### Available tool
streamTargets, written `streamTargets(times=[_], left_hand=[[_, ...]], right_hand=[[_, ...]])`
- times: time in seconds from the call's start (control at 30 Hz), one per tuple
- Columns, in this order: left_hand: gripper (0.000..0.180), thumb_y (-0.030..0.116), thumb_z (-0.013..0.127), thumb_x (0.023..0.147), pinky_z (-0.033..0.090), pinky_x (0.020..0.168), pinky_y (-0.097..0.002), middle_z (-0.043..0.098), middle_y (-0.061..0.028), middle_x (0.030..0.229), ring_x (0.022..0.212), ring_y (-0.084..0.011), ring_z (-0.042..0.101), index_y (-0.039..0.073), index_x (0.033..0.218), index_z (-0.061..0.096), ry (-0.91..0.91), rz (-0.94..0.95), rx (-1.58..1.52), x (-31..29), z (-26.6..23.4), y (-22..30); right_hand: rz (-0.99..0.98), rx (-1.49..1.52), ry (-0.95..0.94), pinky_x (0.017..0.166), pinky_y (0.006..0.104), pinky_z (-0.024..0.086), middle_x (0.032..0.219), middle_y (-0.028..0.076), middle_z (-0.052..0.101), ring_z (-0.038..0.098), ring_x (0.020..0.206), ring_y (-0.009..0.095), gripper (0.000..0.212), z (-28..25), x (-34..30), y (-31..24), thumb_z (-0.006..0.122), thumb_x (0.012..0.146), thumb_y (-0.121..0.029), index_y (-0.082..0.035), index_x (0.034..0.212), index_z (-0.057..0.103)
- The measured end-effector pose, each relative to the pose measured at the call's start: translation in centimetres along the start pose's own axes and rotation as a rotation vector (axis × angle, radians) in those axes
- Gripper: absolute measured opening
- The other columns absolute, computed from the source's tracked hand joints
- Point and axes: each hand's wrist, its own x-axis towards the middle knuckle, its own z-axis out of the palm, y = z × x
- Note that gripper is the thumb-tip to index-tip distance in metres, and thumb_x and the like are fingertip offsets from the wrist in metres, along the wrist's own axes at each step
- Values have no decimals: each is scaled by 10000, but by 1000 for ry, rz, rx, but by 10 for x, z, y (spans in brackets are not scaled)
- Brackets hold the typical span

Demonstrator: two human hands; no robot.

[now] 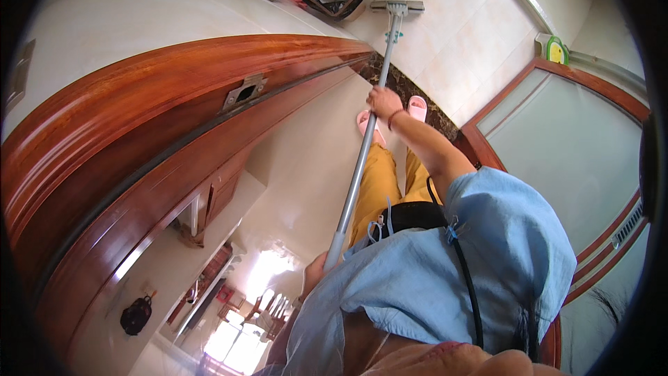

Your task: The person cleans a bathroom floor using a mop, moving the tool over the tiles around the toilet and shower area before rinsing the mop head in a sink.

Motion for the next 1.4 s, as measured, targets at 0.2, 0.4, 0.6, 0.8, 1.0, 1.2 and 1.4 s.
streamTargets(times=[0.2, 0.4, 0.6, 0.8, 1.0, 1.2, 1.4], left_hand=[[375, 175, 679, 832, 479, 719, -270, 633, -56, 864, 800, -107, 585, 34, 1165, 578, 23, -88, -88, -55, -31, -94], [378, 168, 680, 832, 479, 722, -264, 632, -54, 870, 803, -105, 584, 35, 1169, 576, 22, -186, -92, -63, -27, -105], [381, 162, 681, 831, 478, 725, -259, 631, -53, 877, 806, -104, 582, 36, 1174, 574, -31, -136, -131, -16, -1, -81], [384, 155, 682, 830, 478, 729, -254, 630, -51, 883, 808, -102, 581, 37, 1178, 571, -69, -37, -195, 34, 24, -42], [367, 169, 680, 840, 476, 720, -247, 629, -31, 879, 788, -94, 570, 30, 1164, 578, -54, 28, -155, 46, 19, 9], [359, 209, 666, 843, 474, 707, -257, 618, -29, 846, 767, -96, 562, 39, 1147, 582, -19, -102, -202, -9, 5, -69], [355, 249, 653, 846, 472, 694, -267, 607, -27, 813, 745, -98, 553, 48, 1131, 585, -2, -104, -230, -1, 30, -72]], right_hand=[[-109, 120, -155, 797, 320, 496, 984, 33, 573, 526, 1005, 198, 164, 9, -84, -101, 604, 770, -189, -125, 914, 649], [-318, 188, -424, 787, 342, 509, 971, 51, 600, 529, 1026, 239, 147, 62, -118, -110, 614, 762, -195, -122, 883, 657], [-198, 130, -424, 810, 318, 505, 1053, 29, 624, 552, 991, 219, 170, 72, -97, -47, 552, 840, -171, -123, 924, 692], [-42, 8, -371, 754, 325, 525, 998, -2, 615, 544, 1000, 177, 202, 20, -15, 32, 515, 867, -237, -136, 920, 682], [22, 44, -205, 732, 310, 534, 931, 4, 604, 552, 1009, 185, 156, -10, 23, 45, 533, 824, -202, -140, 856, 672], [-218, 125, -208, 751, 339, 533, 984, 57, 584, 561, 978, 215, 166, 33, -39, -54, 502, 837, -178, -101, 900, 634], [-142, 103, -276, 755, 340, 536, 976, 11, 583, 524, 1040, 199, 159, 45, -16, -33, 535, 835, -177, -142, 907, 672]])
